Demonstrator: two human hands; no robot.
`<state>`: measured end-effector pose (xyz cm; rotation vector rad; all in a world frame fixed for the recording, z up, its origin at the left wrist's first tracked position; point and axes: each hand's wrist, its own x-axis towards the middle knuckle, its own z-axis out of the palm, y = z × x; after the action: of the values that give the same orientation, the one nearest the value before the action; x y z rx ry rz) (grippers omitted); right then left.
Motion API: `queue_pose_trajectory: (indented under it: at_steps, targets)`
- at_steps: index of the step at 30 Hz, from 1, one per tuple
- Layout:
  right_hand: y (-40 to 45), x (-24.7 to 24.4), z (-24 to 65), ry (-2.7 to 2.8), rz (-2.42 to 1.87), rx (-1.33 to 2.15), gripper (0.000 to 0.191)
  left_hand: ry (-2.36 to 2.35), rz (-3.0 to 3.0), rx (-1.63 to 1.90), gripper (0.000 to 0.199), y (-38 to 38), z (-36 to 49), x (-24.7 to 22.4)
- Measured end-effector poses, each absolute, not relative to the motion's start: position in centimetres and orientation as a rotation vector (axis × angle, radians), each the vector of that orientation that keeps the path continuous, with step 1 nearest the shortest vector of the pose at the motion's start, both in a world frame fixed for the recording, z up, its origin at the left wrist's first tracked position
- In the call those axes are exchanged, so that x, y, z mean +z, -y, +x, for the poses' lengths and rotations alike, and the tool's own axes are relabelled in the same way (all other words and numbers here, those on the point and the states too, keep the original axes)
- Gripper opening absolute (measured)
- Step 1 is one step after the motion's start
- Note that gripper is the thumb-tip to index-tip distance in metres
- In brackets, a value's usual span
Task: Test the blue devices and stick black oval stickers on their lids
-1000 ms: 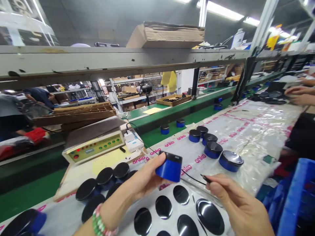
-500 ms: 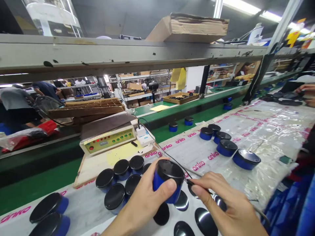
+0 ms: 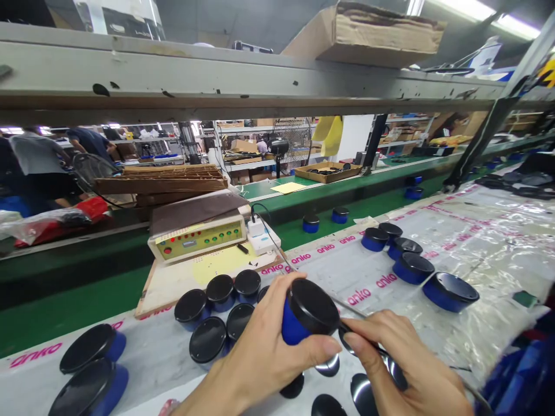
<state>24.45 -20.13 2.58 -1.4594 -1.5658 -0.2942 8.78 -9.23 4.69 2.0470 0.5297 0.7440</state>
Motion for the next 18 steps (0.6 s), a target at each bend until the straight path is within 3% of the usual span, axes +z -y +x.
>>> queue_pose_trajectory:
  at_steps: [5, 9, 14, 18]
  targets:
    - [19.3, 0.7, 25.0, 1.638, -1.473, -0.137, 0.019, -0.462, 2.563, 0.927, 0.073, 9.3, 8.3, 4.7]
    - [19.0, -0.3, 25.1, 1.627, -1.46, -0.207, 0.023, -0.052, 2.903, 1.2, 0.05, 10.0, 8.1, 5.8]
    - [19.1, -0.6, 24.8, 1.671, -1.448, -0.281, 0.026, 0.134, 2.826, 1.054, 0.041, 10.6, 8.0, 6.9]
    - [19.2, -0.8, 25.3, 1.694, -1.414, -0.308, 0.016, 0.106, 2.967, 1.004, 0.034, 10.4, 7.9, 7.1]
